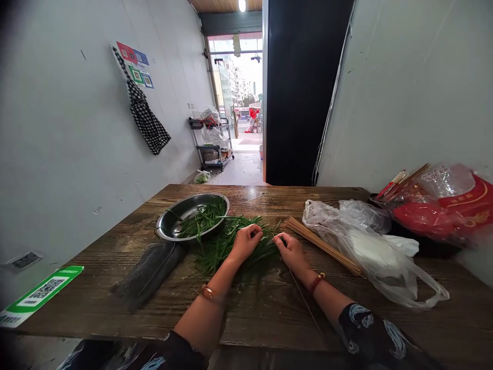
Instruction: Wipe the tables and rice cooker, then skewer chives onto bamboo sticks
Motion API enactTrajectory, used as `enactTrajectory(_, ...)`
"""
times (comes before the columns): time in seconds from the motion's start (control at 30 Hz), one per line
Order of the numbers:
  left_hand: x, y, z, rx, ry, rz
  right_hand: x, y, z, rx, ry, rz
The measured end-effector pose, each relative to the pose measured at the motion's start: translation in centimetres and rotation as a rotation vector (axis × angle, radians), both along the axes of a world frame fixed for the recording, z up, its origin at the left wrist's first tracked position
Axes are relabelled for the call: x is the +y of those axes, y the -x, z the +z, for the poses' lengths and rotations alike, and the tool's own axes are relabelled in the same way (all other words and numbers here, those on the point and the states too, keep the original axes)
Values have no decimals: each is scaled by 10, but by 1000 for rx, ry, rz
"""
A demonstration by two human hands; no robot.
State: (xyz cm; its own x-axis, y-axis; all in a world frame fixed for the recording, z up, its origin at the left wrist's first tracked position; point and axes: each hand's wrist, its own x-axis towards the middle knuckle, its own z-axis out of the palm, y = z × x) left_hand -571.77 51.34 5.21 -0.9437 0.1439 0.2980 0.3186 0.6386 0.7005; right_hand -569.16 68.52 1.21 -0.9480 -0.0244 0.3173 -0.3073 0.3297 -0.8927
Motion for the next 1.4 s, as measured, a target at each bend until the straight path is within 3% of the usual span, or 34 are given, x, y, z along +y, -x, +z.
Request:
enactTrajectory(0.33,0,1,-1,-23,-98,1,-4,1,14,96,-13,107)
enactTrajectory(0.6,6,-7,14,83,-139,-5,9,-1,15,-58,130,141)
enactTrajectory(0.83,15,-16,20,-86,-234,-15,7,-10,24,-6,83,146)
enactTrajectory(1.07,18,-21,26,-80,-228,-6,6,-11,26,37,69,149)
enactTrajectory(1.4,18,-22,23,-105,-351,-50,10,-11,28,-10,57,153)
